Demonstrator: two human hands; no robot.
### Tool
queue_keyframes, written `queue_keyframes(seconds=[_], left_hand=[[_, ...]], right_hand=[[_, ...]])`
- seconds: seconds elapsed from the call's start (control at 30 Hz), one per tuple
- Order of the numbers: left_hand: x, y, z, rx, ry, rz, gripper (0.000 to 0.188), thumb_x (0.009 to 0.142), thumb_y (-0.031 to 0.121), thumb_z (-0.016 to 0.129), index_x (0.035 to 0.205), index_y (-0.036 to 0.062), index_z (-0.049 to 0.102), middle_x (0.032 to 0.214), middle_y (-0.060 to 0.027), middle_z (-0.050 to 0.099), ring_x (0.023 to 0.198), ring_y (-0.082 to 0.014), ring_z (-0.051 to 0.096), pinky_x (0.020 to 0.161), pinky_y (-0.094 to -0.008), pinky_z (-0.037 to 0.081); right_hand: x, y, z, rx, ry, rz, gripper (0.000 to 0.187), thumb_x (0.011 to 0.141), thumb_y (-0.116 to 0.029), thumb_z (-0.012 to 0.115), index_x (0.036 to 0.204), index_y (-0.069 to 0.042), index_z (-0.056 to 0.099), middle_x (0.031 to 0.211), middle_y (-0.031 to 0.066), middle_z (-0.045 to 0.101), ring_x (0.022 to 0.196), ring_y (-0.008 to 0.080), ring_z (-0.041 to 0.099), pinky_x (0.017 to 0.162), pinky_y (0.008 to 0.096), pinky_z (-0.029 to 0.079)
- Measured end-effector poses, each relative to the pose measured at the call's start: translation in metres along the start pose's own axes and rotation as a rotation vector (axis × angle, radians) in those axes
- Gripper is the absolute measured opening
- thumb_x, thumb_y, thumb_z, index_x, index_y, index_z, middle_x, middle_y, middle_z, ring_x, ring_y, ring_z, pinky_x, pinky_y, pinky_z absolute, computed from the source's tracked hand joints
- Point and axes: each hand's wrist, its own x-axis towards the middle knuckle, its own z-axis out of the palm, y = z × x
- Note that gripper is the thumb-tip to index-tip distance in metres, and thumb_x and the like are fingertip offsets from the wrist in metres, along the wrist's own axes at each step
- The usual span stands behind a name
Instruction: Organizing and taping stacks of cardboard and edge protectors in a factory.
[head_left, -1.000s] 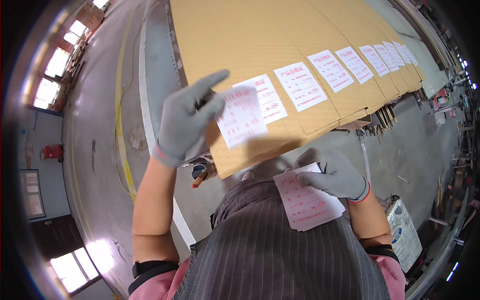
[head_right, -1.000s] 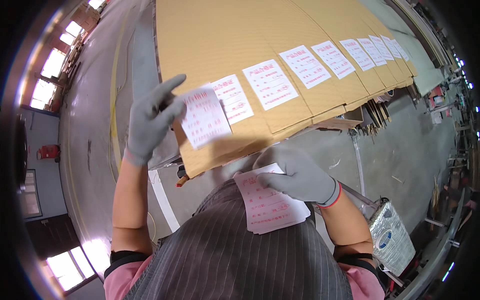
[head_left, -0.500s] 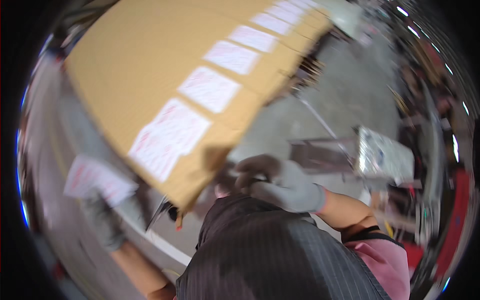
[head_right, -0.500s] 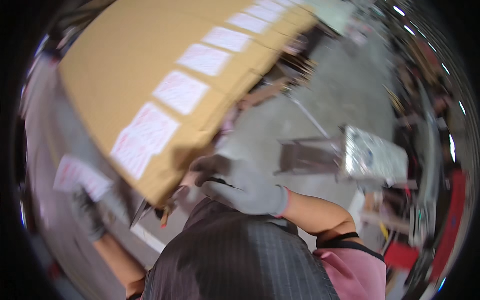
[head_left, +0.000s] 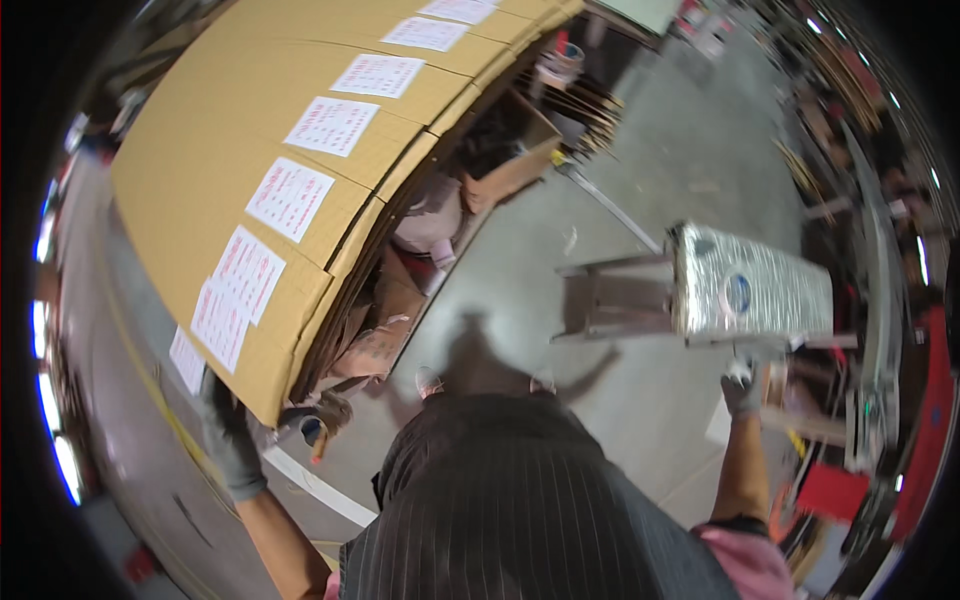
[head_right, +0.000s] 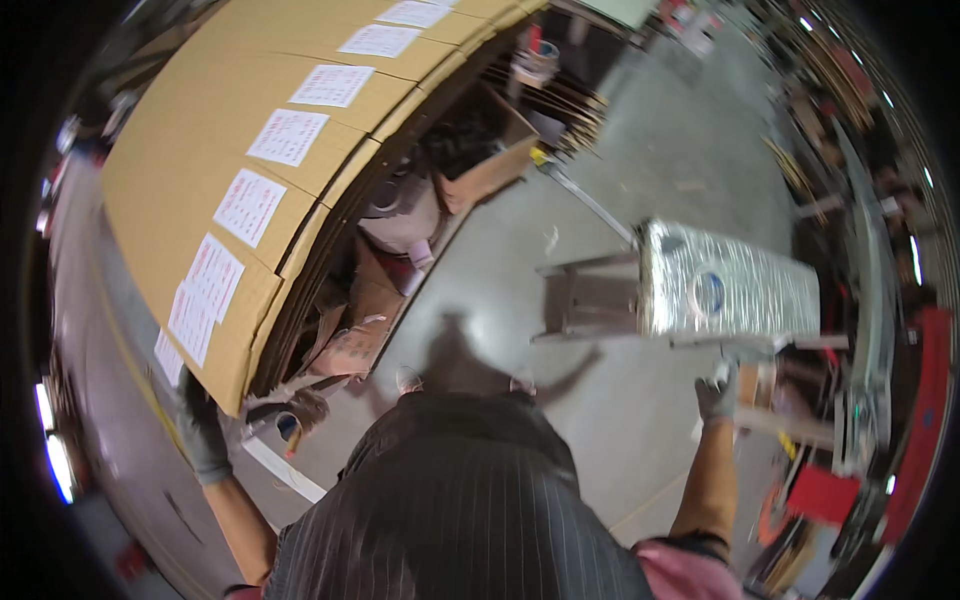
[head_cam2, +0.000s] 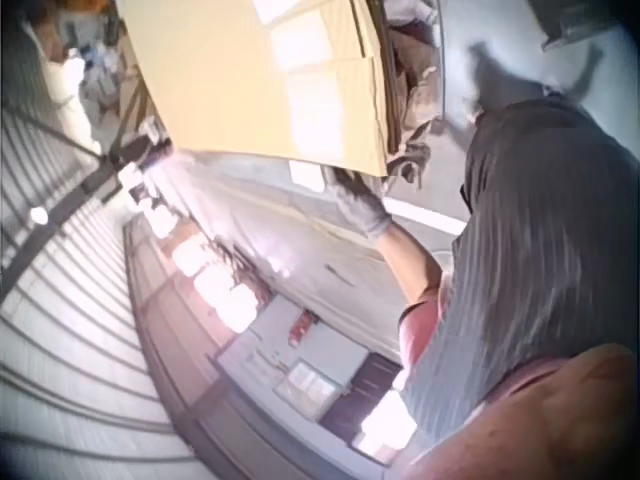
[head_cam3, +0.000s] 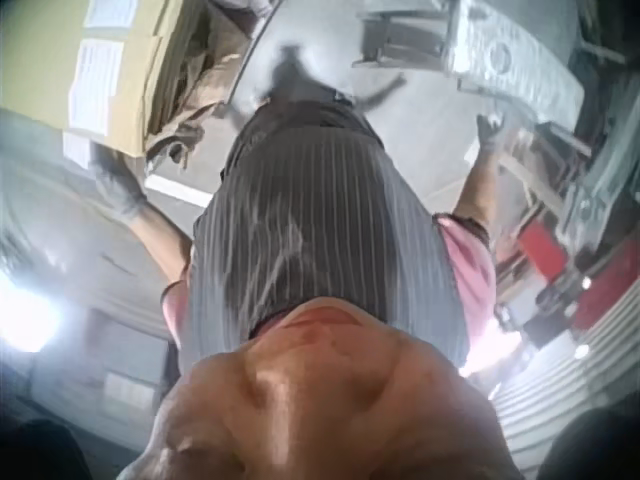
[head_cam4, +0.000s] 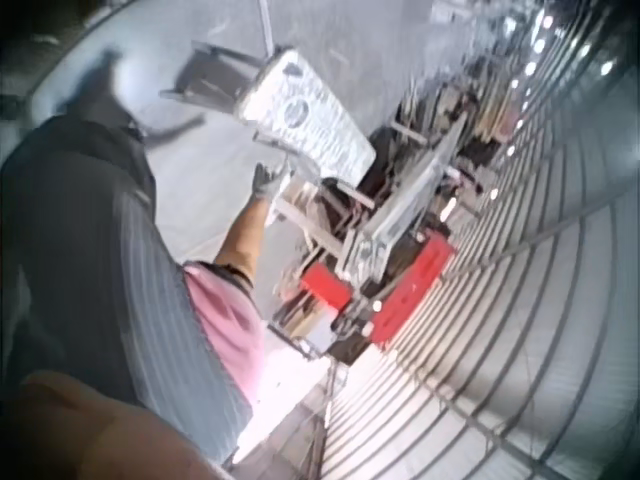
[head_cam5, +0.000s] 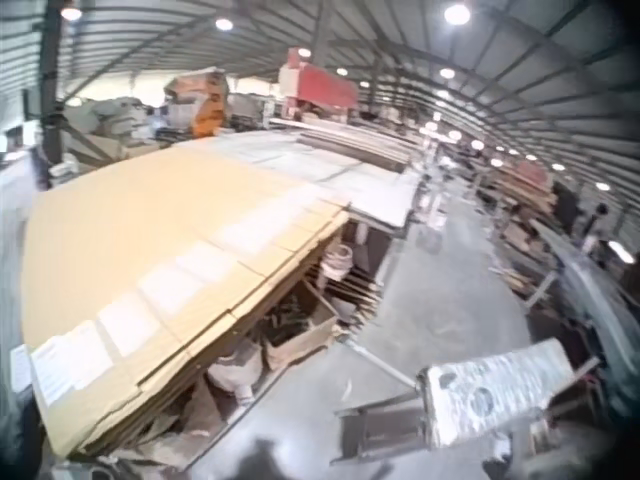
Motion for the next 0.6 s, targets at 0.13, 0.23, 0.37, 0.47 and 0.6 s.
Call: queue_keyframes(seconds=[0.13,0.23,0.37,0.47,0.6], left_hand=[[-0.007,-0.014,0.031,0.990,0.081,0.385,0.072,0.083,0.014,0.067,0.139,-0.0037,0.026,0.139,-0.0192,0.039,0.129,-0.0294,0.037,0.107,-0.0383,0.030],[-0.007,-0.039,0.001,0.790,0.022,0.336,0.085,0.074,0.004,0.073,0.141,-0.0020,0.021,0.141,-0.0183,0.037,0.132,-0.0304,0.033,0.105,-0.0413,0.033],[-0.012,0.012,0.056,-0.414,-0.014,-0.213,0.057,0.092,0.047,0.048,0.131,0.0067,0.043,0.127,-0.0122,0.047,0.121,-0.0262,0.045,0.097,-0.0430,0.041],[-0.045,-0.064,0.028,-0.569,0.018,-0.260,0.030,0.095,0.031,0.044,0.113,0.0100,0.053,0.114,-0.0059,0.054,0.106,-0.0195,0.050,0.093,-0.0332,0.041],[-0.118,-0.146,0.141,-0.221,-0.228,-0.556,0.023,0.091,0.035,0.053,0.103,0.0161,0.054,0.097,0.0017,0.055,0.092,-0.0126,0.051,0.087,-0.0301,0.042]], right_hand=[[0.081,-0.060,-0.020,0.431,-0.191,0.039,0.046,0.079,-0.049,0.065,0.105,-0.011,0.058,0.103,0.0092,0.061,0.092,0.0294,0.056,0.083,0.0526,0.047],[0.066,-0.088,0.066,0.470,-0.038,0.035,0.052,0.080,-0.044,0.065,0.118,-0.009,0.056,0.118,0.0126,0.059,0.107,0.0342,0.054,0.092,0.0564,0.043],[0.105,-0.096,0.045,0.529,0.051,0.001,0.052,0.086,-0.034,0.060,0.127,-0.004,0.050,0.129,0.0162,0.051,0.117,0.0354,0.050,0.097,0.0576,0.040],[0.069,-0.086,0.060,0.530,0.105,-0.018,0.053,0.085,-0.025,0.060,0.131,-0.003,0.045,0.135,0.0161,0.046,0.123,0.0345,0.043,0.102,0.0591,0.034],[-0.037,-0.033,0.074,0.543,0.038,0.063,0.048,0.090,-0.023,0.056,0.132,-0.003,0.044,0.136,0.0137,0.045,0.124,0.0315,0.043,0.105,0.0547,0.033]])
